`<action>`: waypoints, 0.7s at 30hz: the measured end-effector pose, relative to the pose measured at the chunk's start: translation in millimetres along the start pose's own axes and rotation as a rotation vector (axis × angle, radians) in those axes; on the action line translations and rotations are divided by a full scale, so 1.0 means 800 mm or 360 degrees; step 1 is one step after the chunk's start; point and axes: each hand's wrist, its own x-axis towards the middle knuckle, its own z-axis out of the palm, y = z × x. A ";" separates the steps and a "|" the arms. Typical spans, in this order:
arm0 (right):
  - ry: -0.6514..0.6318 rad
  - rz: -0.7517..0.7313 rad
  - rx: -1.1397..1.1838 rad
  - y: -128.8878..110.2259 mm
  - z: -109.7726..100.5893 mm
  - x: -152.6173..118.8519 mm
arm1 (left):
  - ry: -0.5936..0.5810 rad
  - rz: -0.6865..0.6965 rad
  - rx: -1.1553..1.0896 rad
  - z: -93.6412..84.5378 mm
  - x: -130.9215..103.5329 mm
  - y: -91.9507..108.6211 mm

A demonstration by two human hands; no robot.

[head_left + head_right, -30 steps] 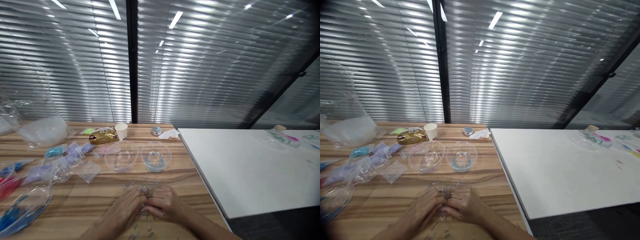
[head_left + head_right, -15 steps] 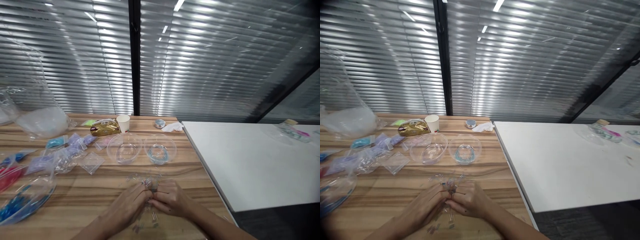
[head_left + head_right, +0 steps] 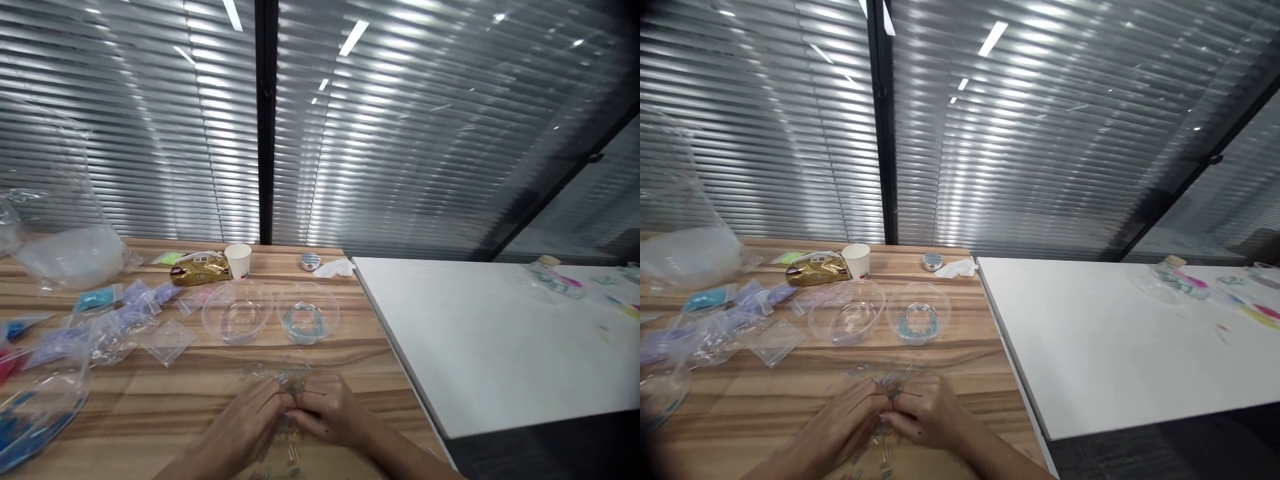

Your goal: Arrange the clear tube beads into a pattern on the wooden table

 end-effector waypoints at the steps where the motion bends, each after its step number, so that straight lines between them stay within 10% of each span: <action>1: 0.0010 -0.0003 0.0013 0.000 -0.001 0.001 | -0.0023 -0.0023 -0.0026 -0.001 -0.001 -0.001; 21: 0.0017 0.0035 -0.0133 0.004 0.011 0.006 | -0.0127 -0.0687 -0.0568 -0.008 0.001 -0.007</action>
